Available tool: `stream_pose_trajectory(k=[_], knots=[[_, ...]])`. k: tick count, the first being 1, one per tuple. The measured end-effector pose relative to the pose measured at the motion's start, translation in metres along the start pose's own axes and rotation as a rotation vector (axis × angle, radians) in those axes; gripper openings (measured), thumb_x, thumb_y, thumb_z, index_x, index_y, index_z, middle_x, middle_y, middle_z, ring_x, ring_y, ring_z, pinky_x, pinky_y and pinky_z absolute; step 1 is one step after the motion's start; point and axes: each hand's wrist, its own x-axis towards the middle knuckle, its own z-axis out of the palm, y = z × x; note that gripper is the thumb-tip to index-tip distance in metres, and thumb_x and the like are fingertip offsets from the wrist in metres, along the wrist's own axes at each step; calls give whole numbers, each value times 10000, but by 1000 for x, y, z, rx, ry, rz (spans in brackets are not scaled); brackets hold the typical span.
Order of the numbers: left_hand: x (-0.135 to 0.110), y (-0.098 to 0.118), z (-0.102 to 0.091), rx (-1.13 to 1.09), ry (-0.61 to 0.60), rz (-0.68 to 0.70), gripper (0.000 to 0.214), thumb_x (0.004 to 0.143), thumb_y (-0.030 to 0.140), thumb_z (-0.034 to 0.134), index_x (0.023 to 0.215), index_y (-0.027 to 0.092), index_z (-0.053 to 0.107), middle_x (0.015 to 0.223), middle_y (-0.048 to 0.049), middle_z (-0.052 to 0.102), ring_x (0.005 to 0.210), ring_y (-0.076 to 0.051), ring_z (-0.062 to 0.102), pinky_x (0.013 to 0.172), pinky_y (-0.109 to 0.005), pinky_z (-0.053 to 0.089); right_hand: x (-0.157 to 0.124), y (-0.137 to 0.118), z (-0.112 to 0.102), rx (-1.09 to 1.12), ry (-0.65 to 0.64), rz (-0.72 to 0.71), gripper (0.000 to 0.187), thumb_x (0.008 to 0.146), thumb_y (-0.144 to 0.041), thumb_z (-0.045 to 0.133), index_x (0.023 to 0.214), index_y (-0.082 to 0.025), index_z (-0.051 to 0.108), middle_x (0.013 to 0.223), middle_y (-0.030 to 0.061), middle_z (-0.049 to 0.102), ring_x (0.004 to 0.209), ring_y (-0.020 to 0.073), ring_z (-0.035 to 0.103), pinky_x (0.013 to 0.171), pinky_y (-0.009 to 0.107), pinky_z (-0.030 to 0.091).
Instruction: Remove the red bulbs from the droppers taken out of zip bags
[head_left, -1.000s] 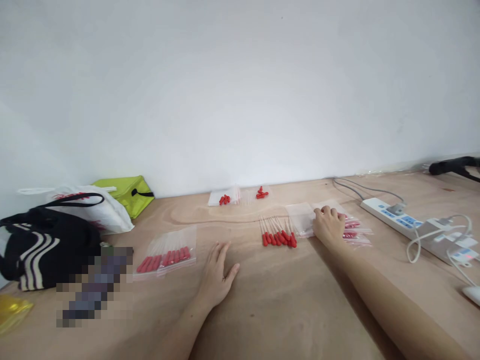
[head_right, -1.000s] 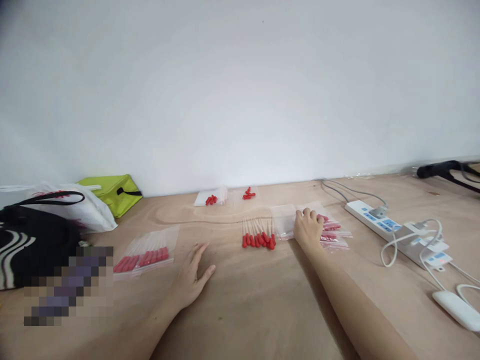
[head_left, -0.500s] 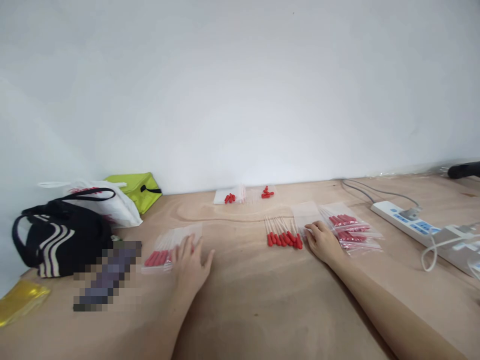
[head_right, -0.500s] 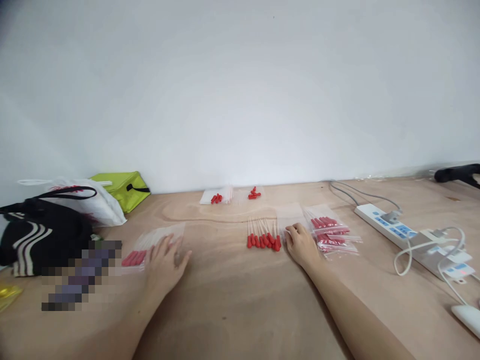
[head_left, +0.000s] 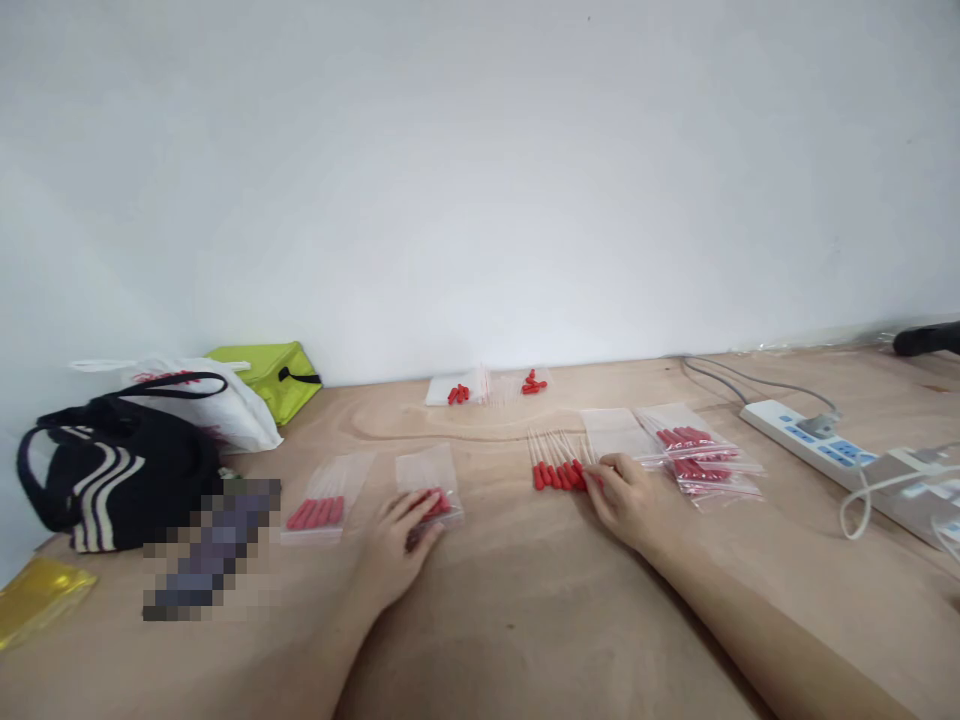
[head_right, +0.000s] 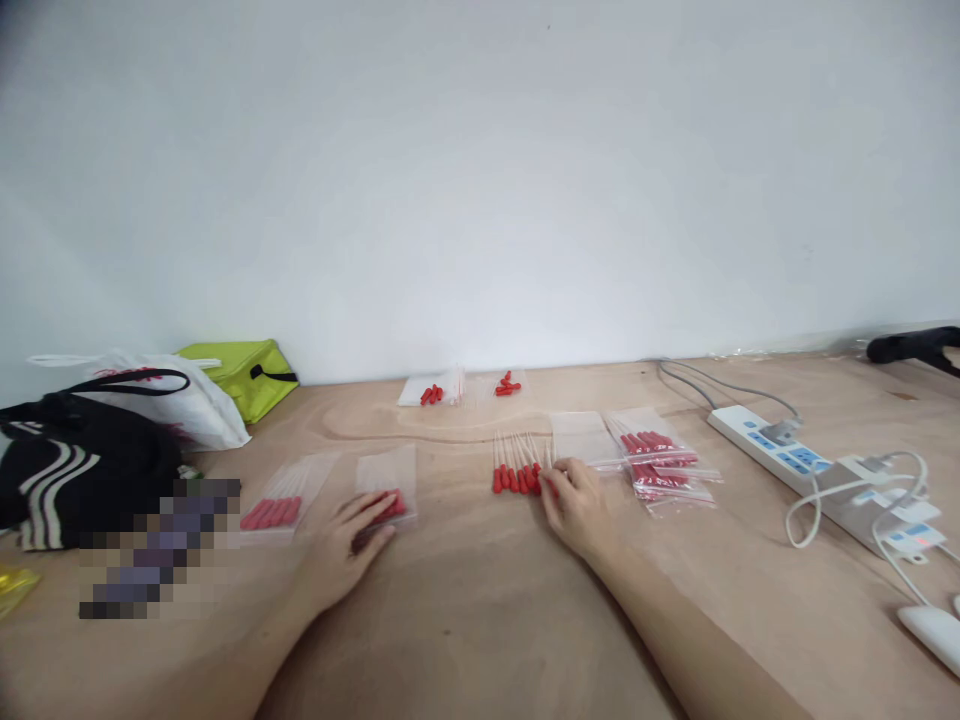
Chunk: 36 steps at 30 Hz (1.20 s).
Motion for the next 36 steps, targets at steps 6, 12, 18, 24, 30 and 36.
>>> stream_pose_trajectory(k=[6,12,18,24,30,36], knots=[[3,62,17,-144,-66,109,617,703,347,588,1275,232,389,1298,-103,412,1139,-267,426,919,-434,402,-1,-54,11,128,-231,-138,89,767,-272,547,792,-215,610,694,14,564,703,149,444,659,303,276],[14,62,21,-188,-22,182,318,799,276,485,1109,249,550,1141,-72,524,1063,-221,478,891,-404,436,12,-63,21,67,-272,-179,111,803,-279,525,845,-256,626,682,2,570,710,146,410,673,319,206],[21,61,27,-310,47,228,152,810,221,477,912,197,587,951,-60,592,918,-167,549,819,-321,469,17,-65,32,69,-280,-167,136,820,-243,496,732,-203,592,685,6,569,710,141,402,668,308,194],[32,65,36,-403,67,172,146,808,174,446,734,182,572,808,-46,619,805,-152,570,743,-305,468,20,-67,32,90,-224,-129,122,806,-221,491,725,-185,574,675,4,558,702,137,413,666,298,204],[34,68,32,-458,55,44,167,809,205,437,673,180,530,750,-35,613,758,-149,578,688,-289,469,24,-70,32,177,-222,-210,131,760,-338,568,814,-228,614,759,6,558,744,144,421,676,298,210],[31,67,30,-455,41,43,162,807,197,436,696,182,552,784,-42,624,773,-151,585,708,-288,472,27,-72,41,160,-150,-314,153,791,-179,512,696,-222,624,692,2,545,709,133,394,659,301,203]])
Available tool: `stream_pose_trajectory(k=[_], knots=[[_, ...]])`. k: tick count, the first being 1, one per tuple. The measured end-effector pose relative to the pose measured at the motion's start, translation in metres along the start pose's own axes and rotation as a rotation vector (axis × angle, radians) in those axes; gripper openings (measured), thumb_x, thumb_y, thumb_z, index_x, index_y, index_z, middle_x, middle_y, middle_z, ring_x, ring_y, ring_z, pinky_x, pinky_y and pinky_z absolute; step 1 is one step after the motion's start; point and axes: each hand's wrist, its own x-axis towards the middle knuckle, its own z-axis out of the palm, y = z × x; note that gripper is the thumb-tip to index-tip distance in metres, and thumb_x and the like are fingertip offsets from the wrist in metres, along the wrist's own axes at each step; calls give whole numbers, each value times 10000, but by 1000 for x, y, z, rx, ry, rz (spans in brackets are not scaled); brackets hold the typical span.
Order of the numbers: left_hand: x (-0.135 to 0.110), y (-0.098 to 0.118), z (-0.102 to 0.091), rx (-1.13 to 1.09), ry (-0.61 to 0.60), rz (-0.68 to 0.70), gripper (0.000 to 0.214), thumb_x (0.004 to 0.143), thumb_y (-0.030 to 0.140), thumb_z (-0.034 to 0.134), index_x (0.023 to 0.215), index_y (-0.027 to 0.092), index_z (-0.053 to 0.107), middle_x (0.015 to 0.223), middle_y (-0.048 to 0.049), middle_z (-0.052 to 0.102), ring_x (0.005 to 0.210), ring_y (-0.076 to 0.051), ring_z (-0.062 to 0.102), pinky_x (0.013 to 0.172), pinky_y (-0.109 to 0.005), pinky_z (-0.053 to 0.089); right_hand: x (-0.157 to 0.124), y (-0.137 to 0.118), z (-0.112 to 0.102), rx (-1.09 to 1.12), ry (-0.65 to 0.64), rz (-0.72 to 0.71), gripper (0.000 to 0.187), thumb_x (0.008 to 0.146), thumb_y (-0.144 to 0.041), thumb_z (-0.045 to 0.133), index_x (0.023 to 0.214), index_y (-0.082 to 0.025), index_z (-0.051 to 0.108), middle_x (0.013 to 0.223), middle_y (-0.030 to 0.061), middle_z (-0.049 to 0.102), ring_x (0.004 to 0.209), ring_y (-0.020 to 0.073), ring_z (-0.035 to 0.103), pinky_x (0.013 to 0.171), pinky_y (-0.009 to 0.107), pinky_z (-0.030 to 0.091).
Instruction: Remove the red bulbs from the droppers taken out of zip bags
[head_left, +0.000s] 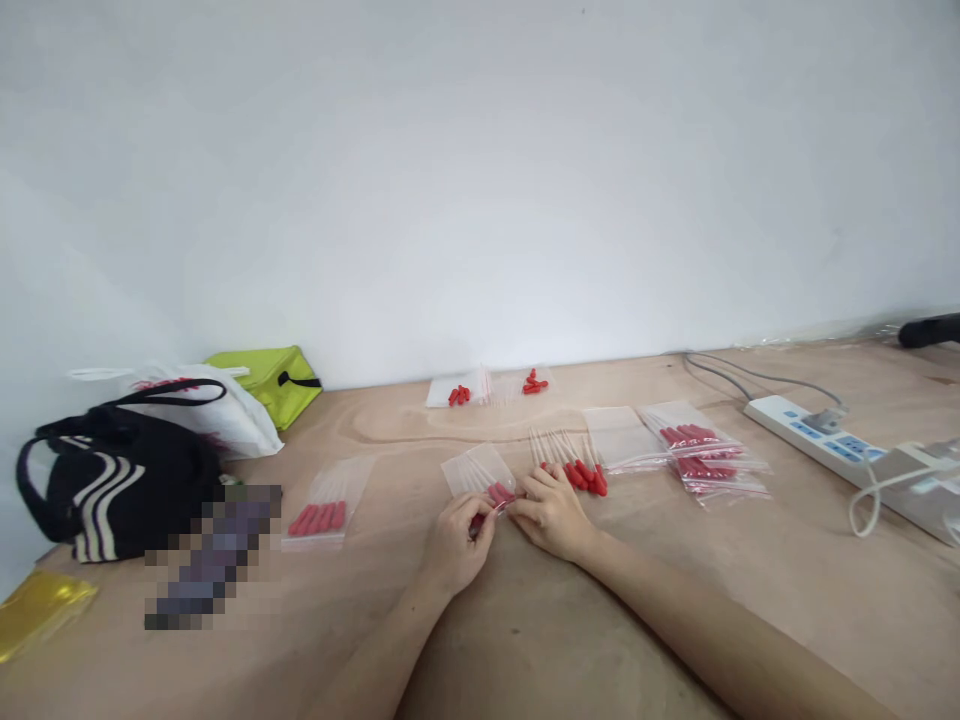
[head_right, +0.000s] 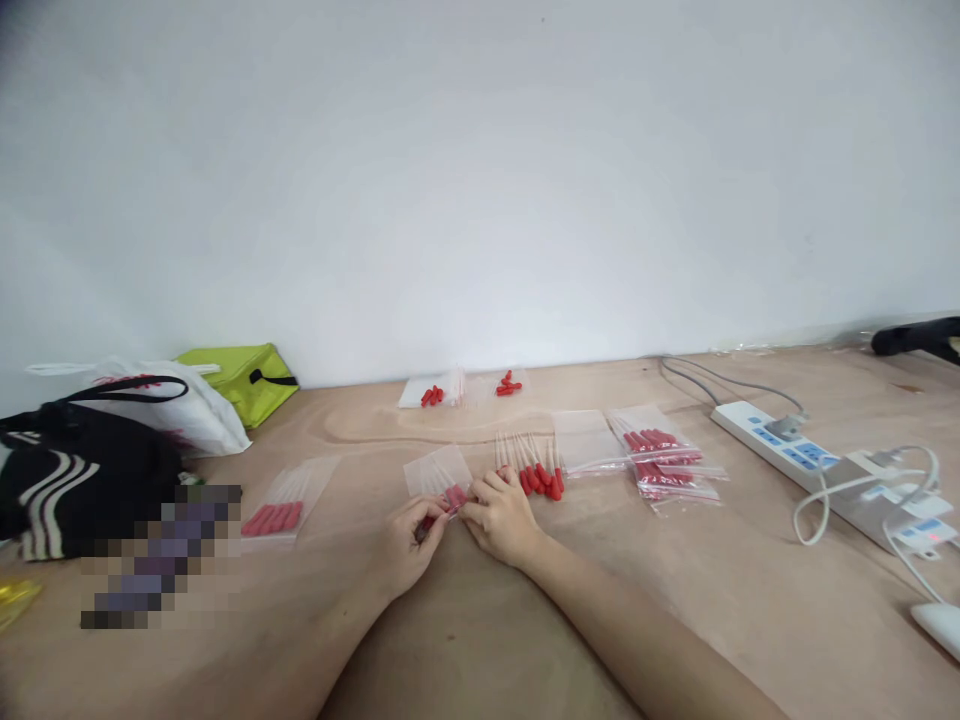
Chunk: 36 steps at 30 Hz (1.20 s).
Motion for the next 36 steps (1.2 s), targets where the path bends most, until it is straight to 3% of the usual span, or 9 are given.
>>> stream_pose_trajectory(k=[8,15,23,31,36], knots=[[2,-2,1,-40,-19,68,152,815,177,430,709,181,538,907,-63,617,902,-159,576,786,-308,468,-2,-1,5,60,-26,-34,154,803,-175,503,705,-207,617,690,7,544,704,136,379,655,294,223],[-4,-3,5,37,77,49,164,840,182,366,713,191,470,780,-42,582,802,-149,575,719,-286,472,5,-13,6,62,-96,21,119,803,-209,524,708,-189,593,682,3,543,705,134,389,645,291,220],[-11,-1,9,95,162,-23,160,832,210,380,699,199,468,746,-27,598,730,-146,596,636,-253,475,8,-13,7,67,-143,-29,116,787,-212,534,682,-186,577,676,-5,550,708,125,406,638,290,204],[-10,5,2,-30,153,-36,169,839,245,395,715,191,497,786,-43,612,825,-157,596,730,-284,482,1,-11,4,52,81,11,153,829,-228,489,827,-253,640,746,15,570,728,139,419,661,298,241],[-10,7,-5,-80,137,-10,184,829,229,399,680,190,500,788,-50,616,870,-167,591,779,-308,476,1,-4,3,33,119,3,193,819,-195,482,759,-254,656,781,25,560,733,141,422,669,297,264]])
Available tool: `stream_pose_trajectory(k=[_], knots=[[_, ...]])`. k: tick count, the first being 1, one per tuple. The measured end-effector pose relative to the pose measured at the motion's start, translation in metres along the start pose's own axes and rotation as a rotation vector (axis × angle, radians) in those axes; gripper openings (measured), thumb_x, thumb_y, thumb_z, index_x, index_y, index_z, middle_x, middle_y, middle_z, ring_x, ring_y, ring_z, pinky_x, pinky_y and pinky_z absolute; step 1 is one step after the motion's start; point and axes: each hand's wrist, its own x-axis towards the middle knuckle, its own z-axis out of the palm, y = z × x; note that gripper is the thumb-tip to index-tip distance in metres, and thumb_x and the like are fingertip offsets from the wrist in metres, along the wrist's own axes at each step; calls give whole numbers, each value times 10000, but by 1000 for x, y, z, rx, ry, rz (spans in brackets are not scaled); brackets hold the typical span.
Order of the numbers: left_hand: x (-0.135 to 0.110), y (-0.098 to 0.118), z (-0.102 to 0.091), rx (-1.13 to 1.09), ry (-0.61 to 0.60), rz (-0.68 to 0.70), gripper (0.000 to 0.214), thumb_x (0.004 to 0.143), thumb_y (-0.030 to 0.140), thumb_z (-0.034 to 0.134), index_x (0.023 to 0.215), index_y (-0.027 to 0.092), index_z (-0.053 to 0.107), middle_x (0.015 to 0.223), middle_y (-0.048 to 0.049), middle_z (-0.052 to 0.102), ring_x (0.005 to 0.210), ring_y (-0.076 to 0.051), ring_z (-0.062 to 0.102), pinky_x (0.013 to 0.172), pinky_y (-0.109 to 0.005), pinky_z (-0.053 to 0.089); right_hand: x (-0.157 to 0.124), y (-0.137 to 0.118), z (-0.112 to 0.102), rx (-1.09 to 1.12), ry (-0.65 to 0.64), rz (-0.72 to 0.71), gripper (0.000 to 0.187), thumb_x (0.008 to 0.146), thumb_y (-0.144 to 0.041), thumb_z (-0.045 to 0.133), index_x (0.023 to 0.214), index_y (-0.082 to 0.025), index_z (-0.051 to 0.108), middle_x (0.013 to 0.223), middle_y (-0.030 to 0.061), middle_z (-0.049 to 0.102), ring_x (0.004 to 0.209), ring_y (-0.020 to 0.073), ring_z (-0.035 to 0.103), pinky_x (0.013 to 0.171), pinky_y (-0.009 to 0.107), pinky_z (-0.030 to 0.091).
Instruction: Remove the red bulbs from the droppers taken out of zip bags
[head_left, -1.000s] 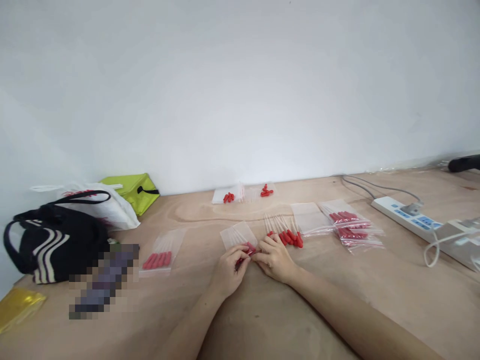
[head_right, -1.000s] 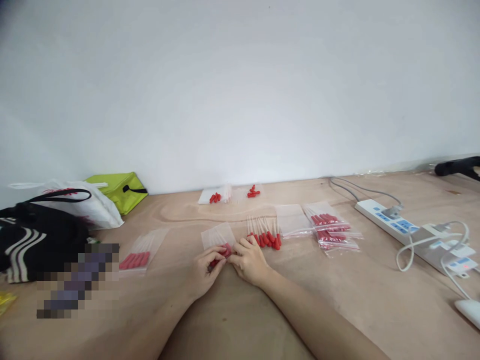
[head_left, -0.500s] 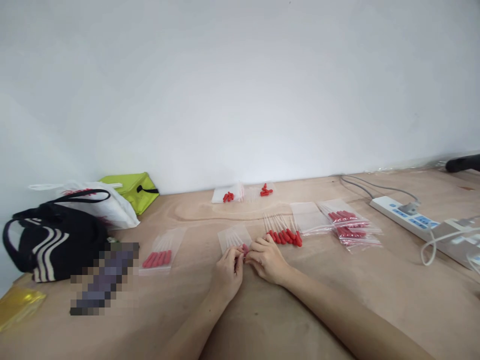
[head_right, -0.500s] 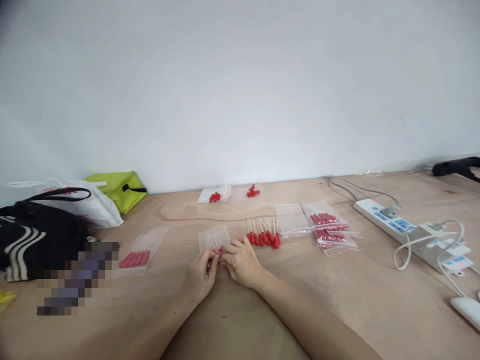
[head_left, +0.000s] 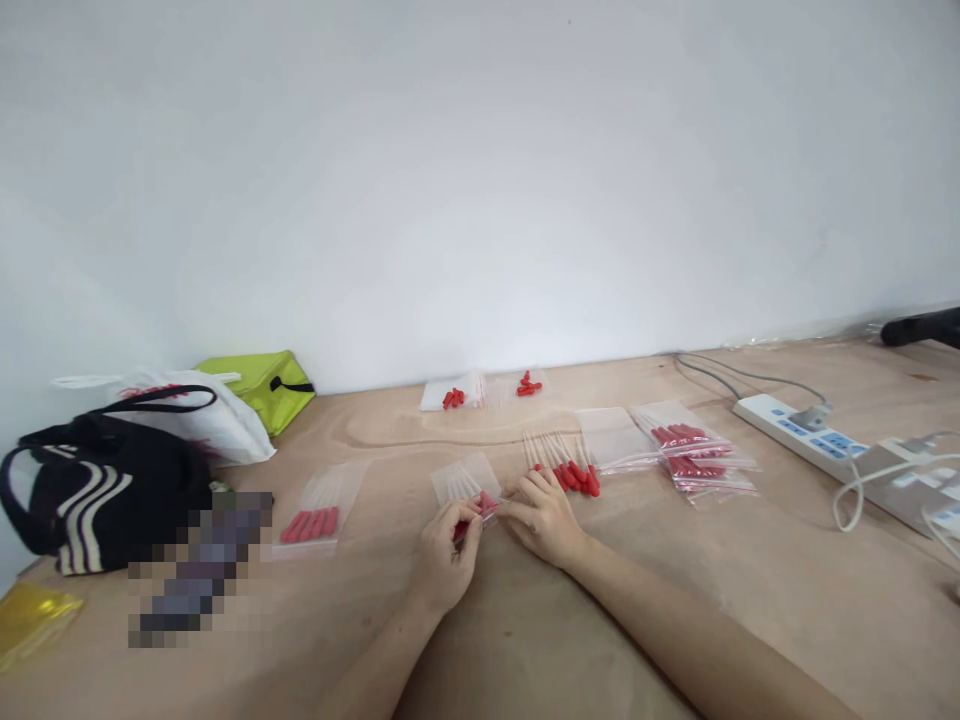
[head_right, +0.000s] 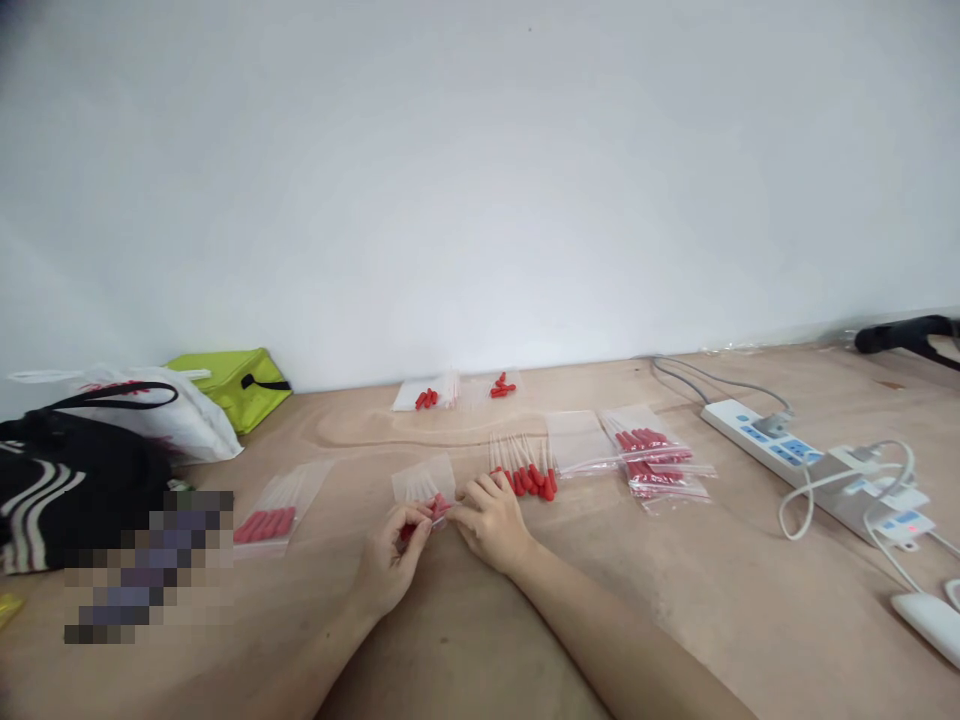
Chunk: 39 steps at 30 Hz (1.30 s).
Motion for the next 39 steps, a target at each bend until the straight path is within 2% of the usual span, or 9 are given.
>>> stream_pose_trajectory(k=[6,11,18,20,22,25,29,33,39], knots=[[3,-2,2,32,-68,74,146,815,211,437,839,191,580,911,-66,628,897,-164,588,815,-311,478,0,0,0,58,15,-37,214,821,-169,463,718,-231,640,753,16,557,713,132,414,666,291,269],[6,-3,5,36,-108,86,176,834,208,408,758,187,566,848,-51,626,862,-154,593,796,-304,483,0,-2,2,80,-16,-26,203,811,-162,469,695,-213,628,722,14,539,686,124,426,627,274,276],[3,-7,8,98,21,20,186,835,231,389,705,194,517,758,-36,600,819,-162,596,750,-308,487,0,-9,3,232,-228,-17,181,782,-124,468,698,-199,609,815,24,543,683,105,492,610,227,369],[3,-9,4,81,-12,11,189,840,246,388,741,193,540,812,-43,616,901,-171,584,806,-317,470,-2,-8,-2,330,-289,45,130,768,-134,490,737,-187,604,943,47,534,711,97,518,644,219,408],[4,-13,-2,71,-80,-20,212,852,264,370,887,191,566,963,-58,619,1031,-180,534,876,-333,438,-3,-6,-6,442,-309,138,64,743,-164,533,740,-174,596,1032,66,513,768,104,542,688,222,432],[8,-23,-14,145,-205,-79,329,862,266,334,1141,194,493,1195,-65,534,1183,-193,413,989,-398,332,-5,-4,-8,535,-267,277,84,728,-176,549,652,-168,585,955,61,555,808,128,565,711,234,446],[12,-29,-27,285,-403,-43,366,848,258,357,1191,219,476,1252,-48,495,1203,-207,379,1031,-462,239,-6,-3,-3,538,-174,400,112,715,-134,532,656,-175,617,828,45,582,759,134,577,698,246,460],[5,-21,-31,340,-390,59,393,806,325,453,1186,233,487,1195,-66,512,1112,-221,444,953,-430,353,-7,-4,1,502,-123,457,228,711,-71,483,780,-196,661,881,49,585,823,139,572,751,259,458],[-8,-14,-32,353,-369,109,373,768,359,515,1125,251,540,1044,-69,556,967,-216,522,840,-406,443,-10,-1,0,396,-193,527,172,734,-110,513,722,-181,670,869,66,570,830,159,540,757,292,447]])
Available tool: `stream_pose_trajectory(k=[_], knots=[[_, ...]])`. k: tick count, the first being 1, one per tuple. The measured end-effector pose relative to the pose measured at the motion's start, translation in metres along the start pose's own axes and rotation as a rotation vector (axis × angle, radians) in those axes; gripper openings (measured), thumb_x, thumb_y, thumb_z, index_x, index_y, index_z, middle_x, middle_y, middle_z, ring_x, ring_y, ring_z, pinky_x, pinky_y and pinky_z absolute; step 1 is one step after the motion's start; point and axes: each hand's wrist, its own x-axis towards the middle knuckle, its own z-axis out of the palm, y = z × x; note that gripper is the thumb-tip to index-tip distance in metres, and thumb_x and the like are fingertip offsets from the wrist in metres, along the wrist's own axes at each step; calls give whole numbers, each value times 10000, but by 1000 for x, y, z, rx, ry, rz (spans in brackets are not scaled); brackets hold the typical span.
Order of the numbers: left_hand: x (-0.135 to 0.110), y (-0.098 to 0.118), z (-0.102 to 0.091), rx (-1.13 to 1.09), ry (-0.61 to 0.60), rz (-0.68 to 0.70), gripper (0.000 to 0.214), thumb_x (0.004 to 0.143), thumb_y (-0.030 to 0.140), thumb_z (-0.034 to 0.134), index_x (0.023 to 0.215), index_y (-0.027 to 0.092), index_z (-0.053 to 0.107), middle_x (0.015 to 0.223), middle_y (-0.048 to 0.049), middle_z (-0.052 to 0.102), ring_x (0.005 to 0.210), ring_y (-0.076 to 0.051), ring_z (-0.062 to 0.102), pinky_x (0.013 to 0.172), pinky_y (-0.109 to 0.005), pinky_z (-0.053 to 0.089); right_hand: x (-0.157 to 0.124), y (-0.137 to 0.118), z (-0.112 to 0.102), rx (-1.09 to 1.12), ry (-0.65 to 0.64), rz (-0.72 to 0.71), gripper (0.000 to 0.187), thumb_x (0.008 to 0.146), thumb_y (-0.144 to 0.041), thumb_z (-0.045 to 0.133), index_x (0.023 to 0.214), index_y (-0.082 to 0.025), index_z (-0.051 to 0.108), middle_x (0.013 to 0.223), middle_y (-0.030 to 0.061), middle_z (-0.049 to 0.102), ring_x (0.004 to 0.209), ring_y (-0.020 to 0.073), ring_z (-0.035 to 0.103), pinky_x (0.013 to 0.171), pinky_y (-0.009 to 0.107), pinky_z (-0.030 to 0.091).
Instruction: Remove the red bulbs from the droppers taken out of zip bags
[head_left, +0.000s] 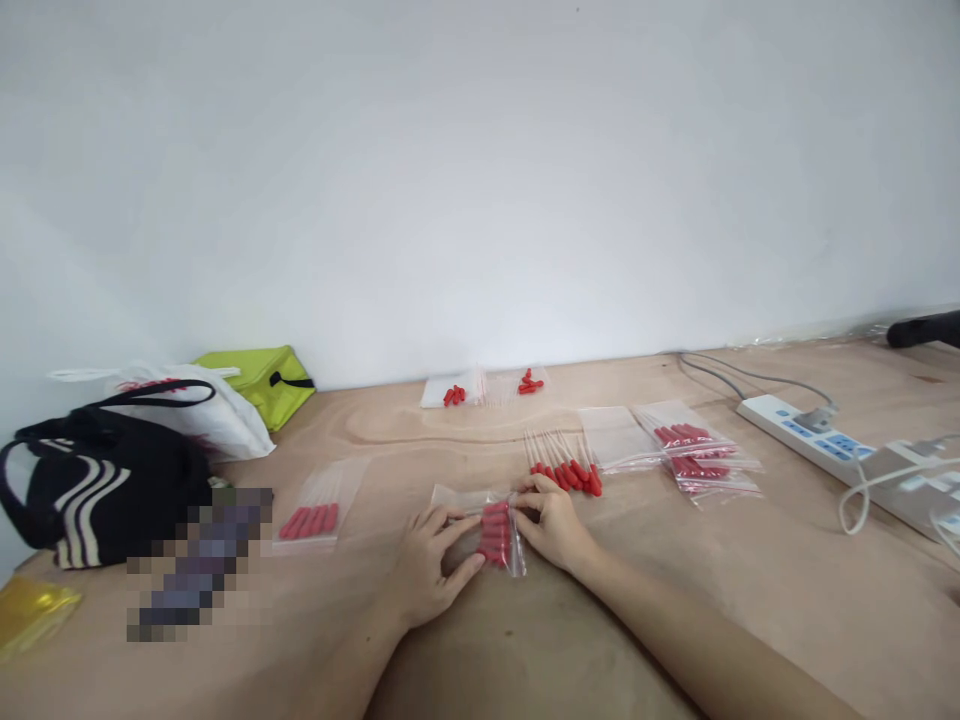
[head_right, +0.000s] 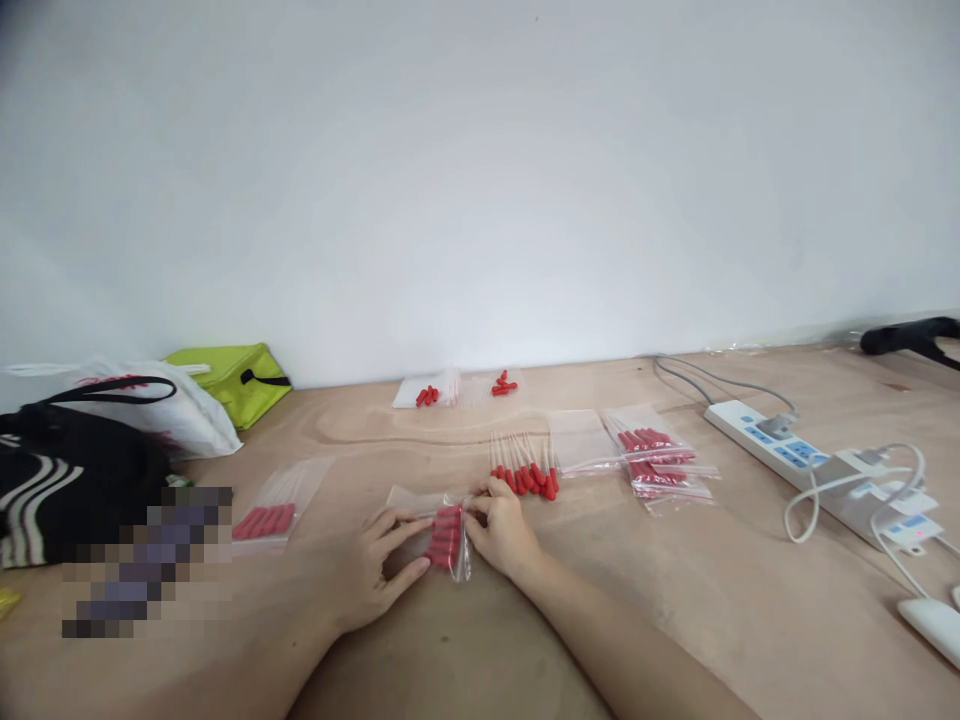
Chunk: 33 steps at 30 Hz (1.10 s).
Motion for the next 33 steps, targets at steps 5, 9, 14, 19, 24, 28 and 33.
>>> stream_pose_trajectory(k=[5,9,14,19,24,28,33], knots=[[2,-4,3,-31,21,-3,444,778,314,513,1215,262,454,1254,-68,452,1132,-222,438,937,-399,397,-3,-5,-12,-110,-160,-11,251,724,-315,609,941,-195,645,968,75,558,900,200,489,806,353,410],[3,-7,5,-98,10,-22,401,804,300,477,1200,242,465,1180,-63,521,1085,-194,484,932,-372,415,-7,-12,-16,-142,-197,-18,776,483,-520,738,1155,-189,536,1066,95,506,959,237,451,836,377,391],[3,-5,6,-107,33,-44,372,801,316,482,1161,225,498,1153,-71,539,1059,-196,501,916,-371,429,-9,-16,-16,-146,-149,-46,424,548,-435,731,911,-230,652,950,57,520,894,212,460,787,357,394],[3,-6,7,-104,38,-39,367,803,315,478,1158,226,497,1141,-68,545,1055,-194,502,912,-366,431,-7,-12,-16,22,-217,-169,352,514,-337,763,791,-183,612,878,32,581,826,178,497,747,313,399],[3,-7,7,-103,22,-36,358,806,310,476,1152,221,503,1144,-69,546,1061,-195,497,918,-375,422,-5,-9,-22,97,-320,-185,361,541,-355,751,821,-184,603,892,36,602,843,177,513,741,293,398],[3,-8,7,-112,38,-54,330,813,290,465,1129,220,527,1119,-71,563,1045,-195,508,908,-376,428,-6,-9,-33,65,-467,-187,545,600,-430,708,1094,-257,560,1042,47,576,960,200,488,856,348,332],[3,-10,9,-134,74,-93,315,821,301,455,1114,221,539,1100,-68,582,1034,-196,521,898,-386,433,-9,-11,-35,29,-539,-188,464,845,-361,448,1294,-337,331,977,9,596,919,161,506,864,358,308]])
